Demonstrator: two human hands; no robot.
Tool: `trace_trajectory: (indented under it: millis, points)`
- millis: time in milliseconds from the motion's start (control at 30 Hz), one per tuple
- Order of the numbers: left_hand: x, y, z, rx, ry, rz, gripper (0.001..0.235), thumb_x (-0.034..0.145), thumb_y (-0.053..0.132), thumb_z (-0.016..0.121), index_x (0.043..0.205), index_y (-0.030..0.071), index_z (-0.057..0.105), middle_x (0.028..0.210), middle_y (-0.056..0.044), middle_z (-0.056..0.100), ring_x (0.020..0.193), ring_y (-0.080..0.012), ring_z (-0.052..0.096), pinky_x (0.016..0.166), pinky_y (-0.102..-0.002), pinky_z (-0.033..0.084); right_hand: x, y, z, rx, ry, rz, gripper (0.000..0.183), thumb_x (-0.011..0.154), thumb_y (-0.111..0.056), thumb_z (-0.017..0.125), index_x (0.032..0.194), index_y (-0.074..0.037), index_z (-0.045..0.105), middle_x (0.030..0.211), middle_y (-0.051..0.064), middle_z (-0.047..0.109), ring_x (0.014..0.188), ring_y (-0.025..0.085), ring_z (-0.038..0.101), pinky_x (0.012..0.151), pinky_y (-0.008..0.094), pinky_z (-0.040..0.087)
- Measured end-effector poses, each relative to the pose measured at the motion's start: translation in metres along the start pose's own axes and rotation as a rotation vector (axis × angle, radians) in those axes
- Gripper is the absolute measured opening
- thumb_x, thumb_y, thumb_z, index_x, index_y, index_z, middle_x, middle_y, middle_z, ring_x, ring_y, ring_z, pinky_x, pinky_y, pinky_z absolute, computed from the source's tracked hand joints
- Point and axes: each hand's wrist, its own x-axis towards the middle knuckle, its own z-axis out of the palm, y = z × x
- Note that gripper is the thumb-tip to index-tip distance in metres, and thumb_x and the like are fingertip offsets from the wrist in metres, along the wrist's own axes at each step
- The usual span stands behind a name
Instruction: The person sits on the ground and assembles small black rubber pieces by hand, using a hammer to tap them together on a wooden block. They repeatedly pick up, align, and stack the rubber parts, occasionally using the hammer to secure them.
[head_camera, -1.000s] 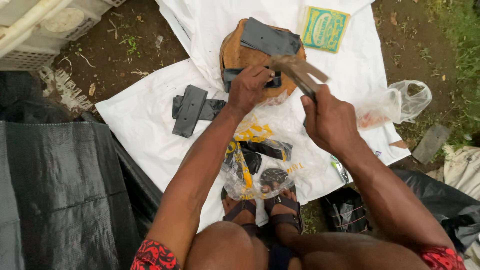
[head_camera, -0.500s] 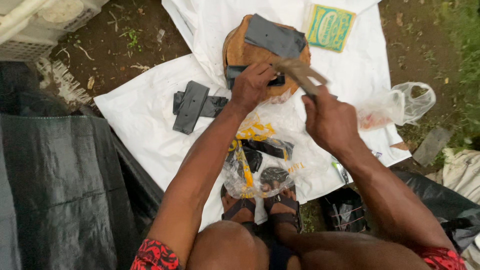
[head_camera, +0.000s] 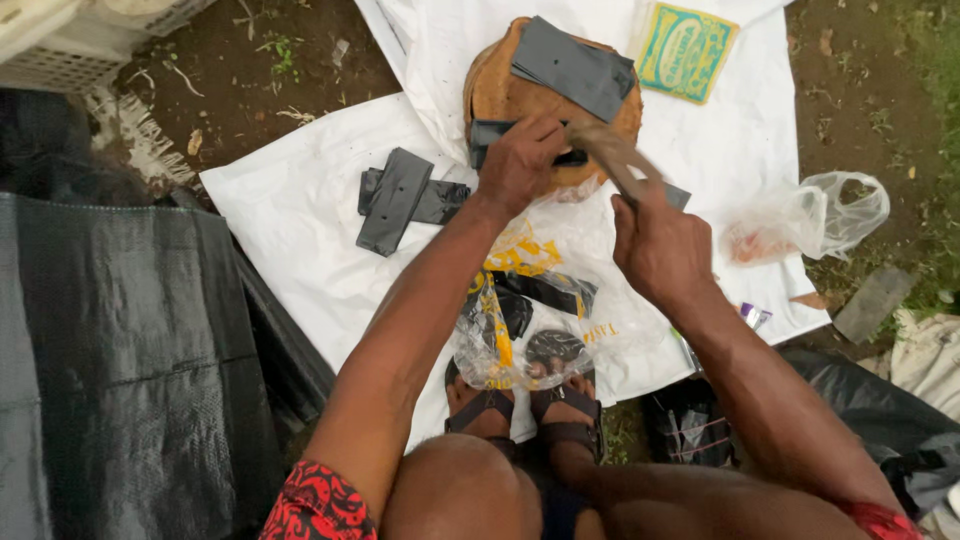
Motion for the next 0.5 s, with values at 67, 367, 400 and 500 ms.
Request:
trace_trajectory:
  millis: [67,367,400,500]
  points:
    - [0.003,0.000,0.000,-0.055,0.017,0.017,0.025,0.086,0.003,0.067,0.109,0.013,0.068,0.103,-0.003,0.065,0.100,-0.0278,0.065,0.081,-0.039,0.056,0.002,0.005,-0.001,-0.123,-0.108,0.010,0.024,0.103,-0.019,0.071,0.105,0.000,0.056,0.073,0.019,0.068,0.057,0.041,0.062,0.051,0.052,0.047]
    - [0.003,0.002,-0.004,-0.152,-0.031,-0.086,0.025,0.087,0.007,0.075,0.109,0.006,0.066,0.105,-0.012,0.061,0.098,-0.0364,0.064,0.081,-0.047,0.052,0.055,0.004,0.030,0.953,-0.012,0.456,0.026,0.086,0.003,0.079,0.108,-0.004,0.067,0.068,-0.003,0.058,0.046,0.006,0.053,0.038,0.025,0.042]
    - [0.002,0.002,-0.005,-0.168,-0.041,-0.107,0.024,0.087,0.007,0.075,0.110,0.007,0.067,0.104,-0.012,0.061,0.098,-0.0368,0.064,0.081,-0.047,0.052,0.062,0.002,0.037,0.943,-0.046,0.449,0.021,0.086,0.003,0.080,0.103,-0.001,0.068,0.068,-0.002,0.059,0.046,0.007,0.053,0.039,0.026,0.041]
    - [0.005,0.001,-0.001,-0.240,-0.024,-0.127,0.022,0.085,0.003,0.074,0.106,0.010,0.073,0.104,-0.012,0.061,0.095,-0.0343,0.066,0.079,-0.046,0.053,0.072,0.006,0.050,0.858,-0.085,0.406,0.013,0.088,0.000,0.082,0.095,0.003,0.071,0.068,0.001,0.063,0.048,0.007,0.053,0.041,0.027,0.041]
